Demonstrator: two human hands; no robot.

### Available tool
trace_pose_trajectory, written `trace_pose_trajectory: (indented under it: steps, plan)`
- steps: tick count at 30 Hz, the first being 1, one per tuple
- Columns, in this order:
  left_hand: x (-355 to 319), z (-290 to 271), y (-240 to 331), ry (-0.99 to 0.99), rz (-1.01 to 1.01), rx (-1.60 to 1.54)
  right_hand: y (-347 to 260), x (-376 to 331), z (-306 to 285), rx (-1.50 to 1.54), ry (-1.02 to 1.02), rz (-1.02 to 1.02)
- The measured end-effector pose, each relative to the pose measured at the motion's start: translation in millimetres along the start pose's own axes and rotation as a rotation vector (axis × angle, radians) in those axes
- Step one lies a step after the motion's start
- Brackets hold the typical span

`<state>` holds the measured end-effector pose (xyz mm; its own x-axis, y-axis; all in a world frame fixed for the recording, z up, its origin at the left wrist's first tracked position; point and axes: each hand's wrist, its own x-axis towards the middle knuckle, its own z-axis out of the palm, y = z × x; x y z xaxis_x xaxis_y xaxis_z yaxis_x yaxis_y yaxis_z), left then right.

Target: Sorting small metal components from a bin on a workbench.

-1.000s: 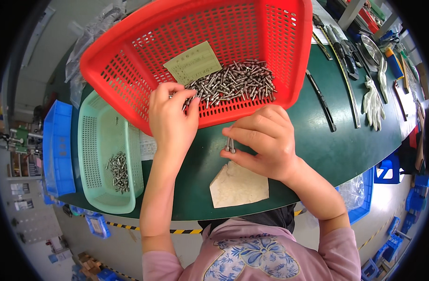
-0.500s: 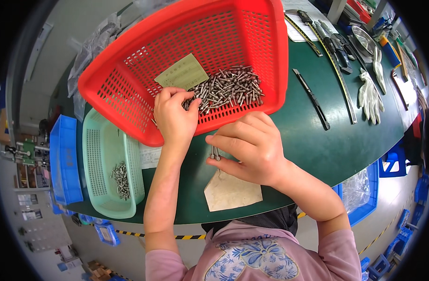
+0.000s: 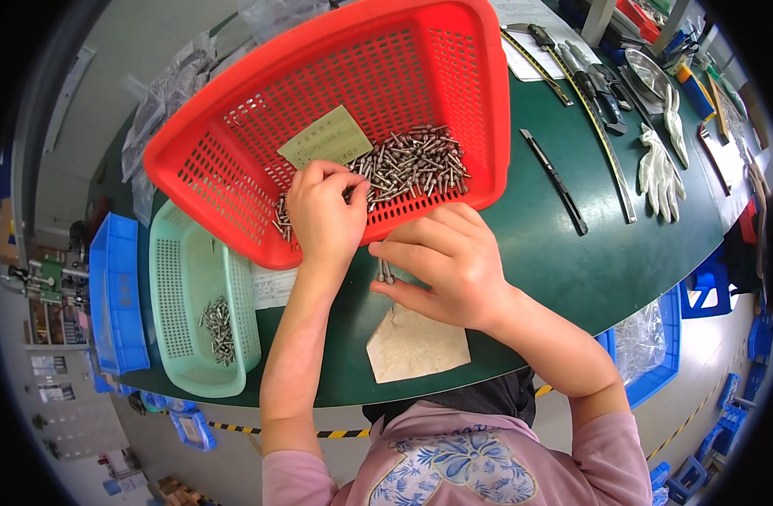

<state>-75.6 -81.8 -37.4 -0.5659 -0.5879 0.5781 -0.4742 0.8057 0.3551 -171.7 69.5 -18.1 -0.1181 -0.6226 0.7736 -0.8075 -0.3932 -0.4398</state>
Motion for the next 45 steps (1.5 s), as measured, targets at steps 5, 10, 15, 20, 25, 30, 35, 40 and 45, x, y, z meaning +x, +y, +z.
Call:
trace_pose_trajectory:
  steps: [5, 10, 15, 20, 25, 30, 35, 40, 45]
  plan:
    - [4, 6, 4, -0.013, 0.025, 0.032, 3, -3, 1, -0.004, -0.001, 0.019]
    - [6, -7, 1, 0.003, -0.115, -0.203, 7, 0, -2, -0.1, -0.014, 0.087]
    - [-19, -44, 16, -0.371, -0.868, -1.35, 15, 0, -2, -0.153, 0.03, 0.081]
    - [-41, -49, 20, -0.48, -0.982, -1.673, 12, 1, 0, -0.149, 0.0, -0.024]
    - [-50, -51, 18, -0.5, -0.987, -1.678, 11, 1, 2, -0.148, -0.033, -0.039]
    - [-54, -50, 23, -0.489, -0.992, -1.665, 14, 0, 2, -0.157, -0.042, -0.069]
    - [-56, -53, 24, -0.537, -0.943, -1.48, 14, -1, 3, -0.065, -0.035, -0.036]
    - [-54, -57, 25, -0.631, -0.895, -1.546, 14, -1, 2, 0.021, -0.03, -0.009]
    - [-58, -56, 22, -0.651, -0.832, -1.525, 14, -1, 1, 0.089, -0.057, -0.025]
